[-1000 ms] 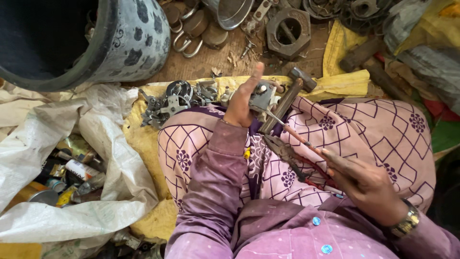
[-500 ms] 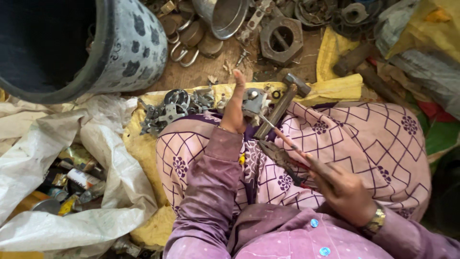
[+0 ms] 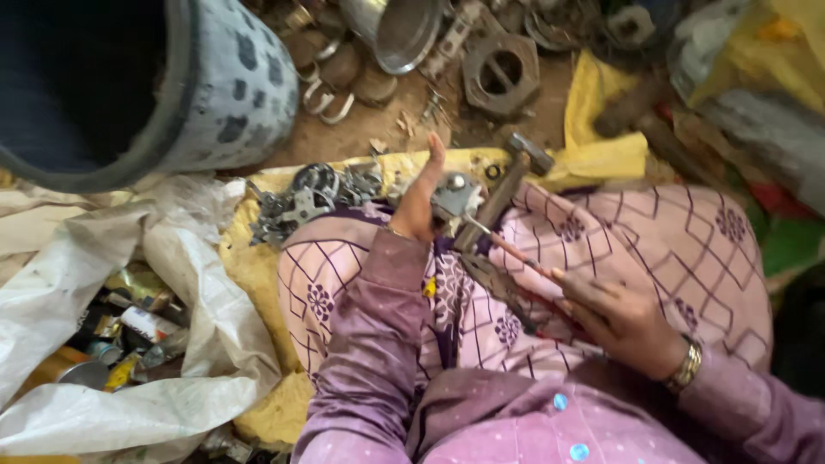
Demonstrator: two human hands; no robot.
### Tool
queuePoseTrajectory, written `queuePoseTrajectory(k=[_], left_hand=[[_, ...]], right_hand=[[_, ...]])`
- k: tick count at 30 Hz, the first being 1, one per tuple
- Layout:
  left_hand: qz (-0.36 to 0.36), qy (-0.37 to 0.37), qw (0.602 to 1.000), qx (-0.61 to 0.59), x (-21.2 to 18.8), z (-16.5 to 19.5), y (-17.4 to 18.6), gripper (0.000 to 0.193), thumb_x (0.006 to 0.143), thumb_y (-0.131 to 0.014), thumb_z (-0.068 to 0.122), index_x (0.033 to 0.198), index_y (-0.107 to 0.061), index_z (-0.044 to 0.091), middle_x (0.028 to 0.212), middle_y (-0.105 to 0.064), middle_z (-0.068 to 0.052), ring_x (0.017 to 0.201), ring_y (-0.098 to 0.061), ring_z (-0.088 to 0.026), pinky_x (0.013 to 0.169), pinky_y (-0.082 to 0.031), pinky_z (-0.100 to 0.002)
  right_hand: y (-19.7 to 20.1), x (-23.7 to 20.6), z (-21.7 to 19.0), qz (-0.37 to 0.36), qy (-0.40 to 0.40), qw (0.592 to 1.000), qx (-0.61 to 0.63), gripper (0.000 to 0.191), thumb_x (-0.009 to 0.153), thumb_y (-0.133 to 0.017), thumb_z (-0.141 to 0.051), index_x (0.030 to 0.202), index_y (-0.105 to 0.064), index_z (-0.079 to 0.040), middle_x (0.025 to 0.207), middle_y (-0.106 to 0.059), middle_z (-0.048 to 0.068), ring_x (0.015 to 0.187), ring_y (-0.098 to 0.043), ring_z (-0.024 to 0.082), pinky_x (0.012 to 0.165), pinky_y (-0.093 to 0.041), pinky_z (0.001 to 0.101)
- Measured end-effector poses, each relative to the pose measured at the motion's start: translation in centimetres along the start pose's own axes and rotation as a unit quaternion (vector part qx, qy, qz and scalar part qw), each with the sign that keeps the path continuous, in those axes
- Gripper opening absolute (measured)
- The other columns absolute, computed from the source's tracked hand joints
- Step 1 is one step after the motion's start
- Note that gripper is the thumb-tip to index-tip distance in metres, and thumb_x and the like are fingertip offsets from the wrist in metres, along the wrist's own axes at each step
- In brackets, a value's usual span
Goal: The person sits on the floor and uses a hammer and a metal rod to strike and adjust a small metal part. They repeatedly hit the part, rotate it, and continue striking it to modify its shape or fit.
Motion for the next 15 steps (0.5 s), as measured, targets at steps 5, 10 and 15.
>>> queuePoseTrajectory(k=[5, 10, 15], left_hand=[[0.033, -0.048, 0.983, 0.174, -0.7, 0.2, -0.5, 0.091, 0.095, -0.036, 0.081, 0.105, -0.073, -0.001, 0.084, -0.072, -0.006, 0.073, -0.066, -0.012, 0.070, -0.054, -0.022], [0.085, -0.090, 0.991, 0.043, -1.1, 0.6, -1.2, 0.086, 0.094, -0.032, 0.076, 0.097, -0.071, -0.001, 0.072, -0.072, -0.007, 0.051, -0.062, -0.012, 0.045, -0.049, -0.025], [0.022, -0.120, 0.991, -0.059, -0.6, 1.9, -0.7, 0.072, 0.106, -0.044, 0.061, 0.101, -0.070, -0.005, 0.073, -0.065, -0.007, 0.055, -0.060, -0.014, 0.048, -0.047, -0.026]], right_hand=[[-1.4, 0.1, -0.9, 0.031, -0.014, 0.997, 0.063, 0.039, 0.089, -0.074, -0.011, 0.127, -0.067, -0.010, 0.085, -0.070, 0.010, 0.067, -0.068, 0.020, 0.059, -0.055, 0.0320], [-3.4, 0.8, -0.7, 0.052, -0.033, 0.992, 0.106, 0.048, 0.090, -0.071, -0.009, 0.137, -0.064, -0.007, 0.085, -0.072, 0.007, 0.065, -0.066, 0.015, 0.059, -0.054, 0.0303], [-6.3, 0.6, 1.3, -0.004, -0.170, 0.915, 0.366, 0.047, 0.100, -0.068, -0.009, 0.146, -0.062, -0.002, 0.094, -0.072, 0.003, 0.077, -0.059, 0.009, 0.064, -0.049, 0.0267]])
Point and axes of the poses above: each hand's wrist, its own x-axis towards the middle knuckle, its own y-axis out of the back of the hand, z = x × y, the point moved 3 cm from there along x, towards the middle knuckle
